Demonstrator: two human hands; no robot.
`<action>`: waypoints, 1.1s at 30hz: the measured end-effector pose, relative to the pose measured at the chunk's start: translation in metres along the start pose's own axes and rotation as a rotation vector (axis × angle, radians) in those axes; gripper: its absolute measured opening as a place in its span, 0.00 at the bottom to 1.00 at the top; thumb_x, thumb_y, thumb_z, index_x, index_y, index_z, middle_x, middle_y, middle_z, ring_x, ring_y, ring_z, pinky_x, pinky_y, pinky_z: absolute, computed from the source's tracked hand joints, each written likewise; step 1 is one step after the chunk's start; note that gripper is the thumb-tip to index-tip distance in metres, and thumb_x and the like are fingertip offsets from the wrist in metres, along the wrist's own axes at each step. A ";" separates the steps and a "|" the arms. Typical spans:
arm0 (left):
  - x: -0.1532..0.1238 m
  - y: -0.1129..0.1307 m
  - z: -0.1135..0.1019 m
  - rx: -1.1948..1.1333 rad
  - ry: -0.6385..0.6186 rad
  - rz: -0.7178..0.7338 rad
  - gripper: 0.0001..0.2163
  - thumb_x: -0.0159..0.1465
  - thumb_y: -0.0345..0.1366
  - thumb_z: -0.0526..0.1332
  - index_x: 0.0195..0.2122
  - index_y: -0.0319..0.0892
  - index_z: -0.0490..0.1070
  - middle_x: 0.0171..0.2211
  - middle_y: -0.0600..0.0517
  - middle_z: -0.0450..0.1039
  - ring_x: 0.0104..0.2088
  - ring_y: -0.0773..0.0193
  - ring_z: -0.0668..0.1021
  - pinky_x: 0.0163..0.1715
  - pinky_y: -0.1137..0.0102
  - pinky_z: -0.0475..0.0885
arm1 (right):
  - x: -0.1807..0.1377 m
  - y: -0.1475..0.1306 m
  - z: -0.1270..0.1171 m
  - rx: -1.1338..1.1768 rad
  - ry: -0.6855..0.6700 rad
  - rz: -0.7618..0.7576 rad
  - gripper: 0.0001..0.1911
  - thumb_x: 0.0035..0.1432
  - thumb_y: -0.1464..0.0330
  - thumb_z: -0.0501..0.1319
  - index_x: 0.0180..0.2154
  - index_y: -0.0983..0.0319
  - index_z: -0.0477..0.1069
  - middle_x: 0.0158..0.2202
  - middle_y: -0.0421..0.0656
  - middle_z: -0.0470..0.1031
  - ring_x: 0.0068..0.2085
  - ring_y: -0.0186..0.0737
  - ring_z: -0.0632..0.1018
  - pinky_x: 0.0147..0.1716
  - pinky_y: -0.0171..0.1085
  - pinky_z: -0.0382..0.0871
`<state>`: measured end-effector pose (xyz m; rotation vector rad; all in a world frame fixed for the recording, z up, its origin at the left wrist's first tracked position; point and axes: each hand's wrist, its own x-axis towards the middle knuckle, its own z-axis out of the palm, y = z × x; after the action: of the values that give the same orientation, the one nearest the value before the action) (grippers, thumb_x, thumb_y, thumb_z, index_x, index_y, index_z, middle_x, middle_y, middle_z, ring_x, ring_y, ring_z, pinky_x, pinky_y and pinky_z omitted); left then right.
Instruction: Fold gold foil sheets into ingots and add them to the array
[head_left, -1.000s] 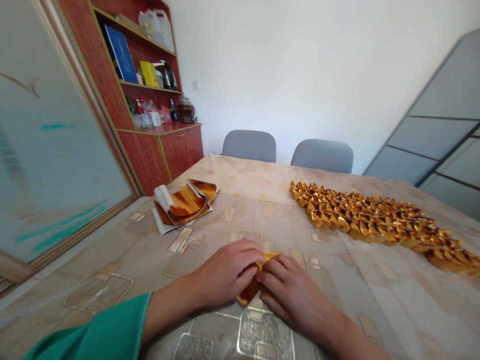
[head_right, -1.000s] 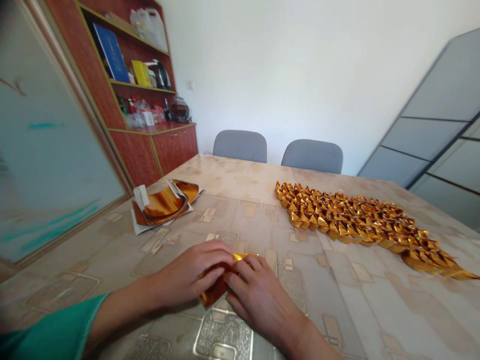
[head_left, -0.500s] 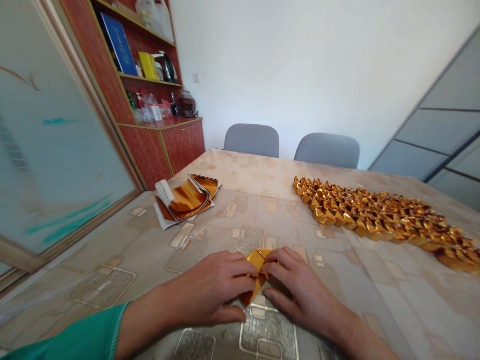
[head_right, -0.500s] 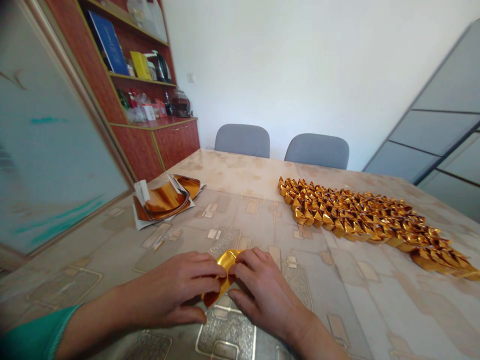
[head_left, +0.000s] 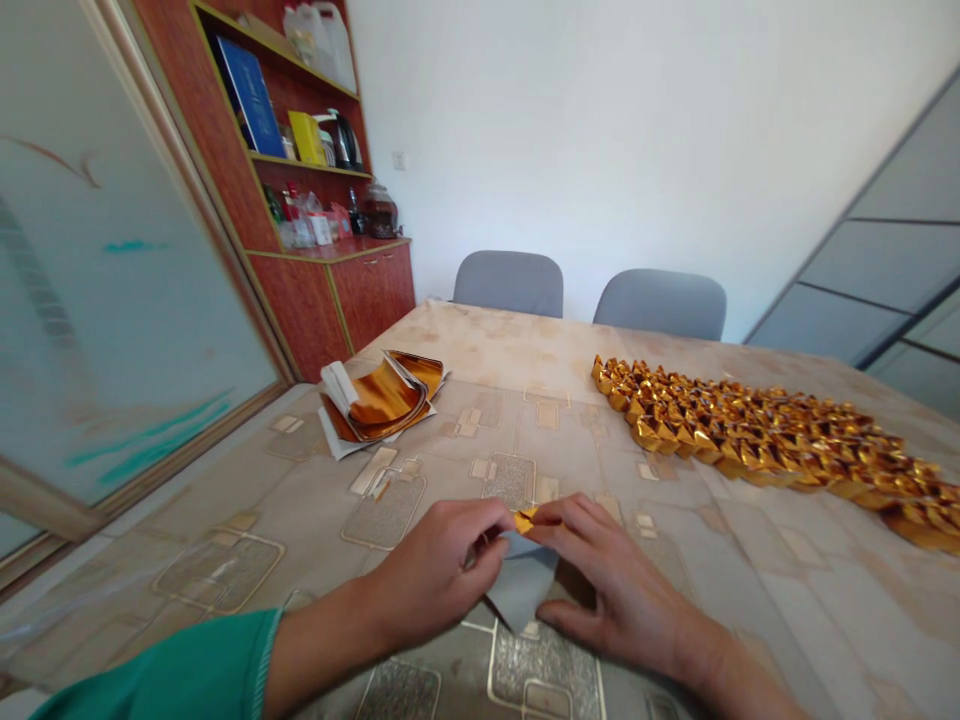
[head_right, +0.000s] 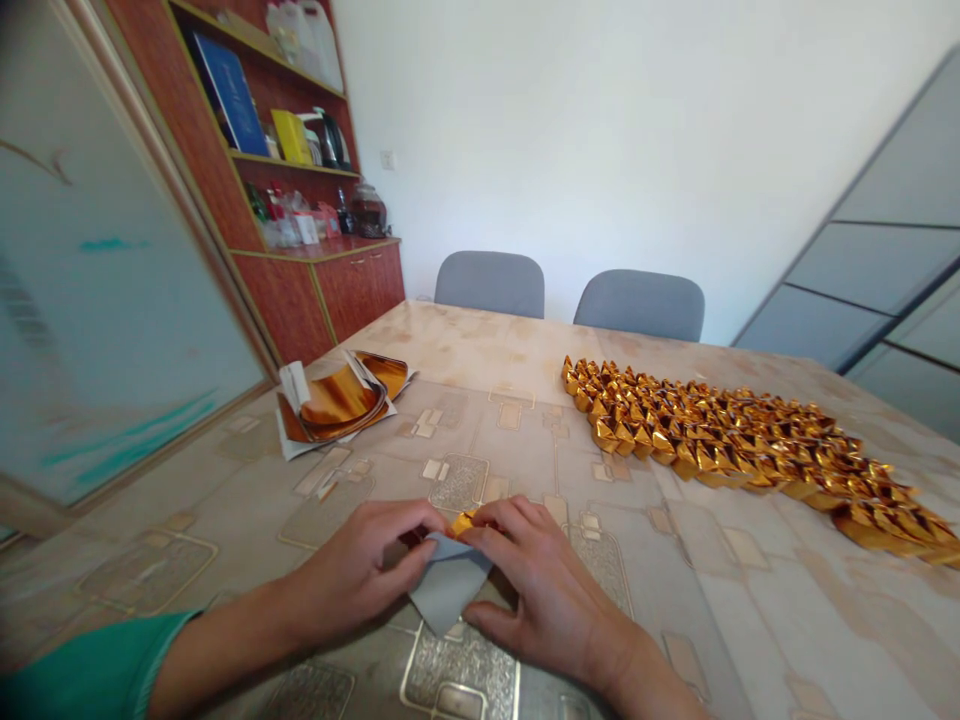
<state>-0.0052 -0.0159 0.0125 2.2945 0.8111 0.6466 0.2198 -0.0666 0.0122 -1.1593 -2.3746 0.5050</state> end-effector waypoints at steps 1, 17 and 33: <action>0.001 0.001 0.000 -0.042 0.012 -0.045 0.06 0.65 0.30 0.55 0.34 0.41 0.70 0.28 0.55 0.73 0.29 0.66 0.74 0.30 0.73 0.66 | 0.000 0.001 0.000 0.003 0.000 0.003 0.31 0.50 0.74 0.67 0.56 0.56 0.66 0.52 0.44 0.70 0.53 0.46 0.68 0.53 0.46 0.64; -0.026 -0.004 -0.007 0.208 -0.092 0.133 0.05 0.63 0.38 0.64 0.36 0.43 0.75 0.37 0.50 0.74 0.38 0.59 0.73 0.39 0.67 0.67 | 0.003 -0.004 0.010 -0.040 0.017 0.027 0.03 0.65 0.71 0.59 0.38 0.59 0.71 0.42 0.42 0.71 0.45 0.42 0.70 0.46 0.43 0.65; -0.047 -0.021 -0.019 0.344 -0.054 0.335 0.12 0.70 0.30 0.54 0.49 0.42 0.75 0.43 0.49 0.80 0.40 0.60 0.76 0.42 0.65 0.71 | 0.016 -0.012 0.029 -0.044 0.139 0.164 0.09 0.62 0.74 0.60 0.29 0.60 0.68 0.33 0.42 0.70 0.38 0.43 0.69 0.40 0.44 0.62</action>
<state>-0.0573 -0.0272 0.0000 2.7847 0.5481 0.6221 0.1878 -0.0643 -0.0017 -1.3706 -2.1943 0.4124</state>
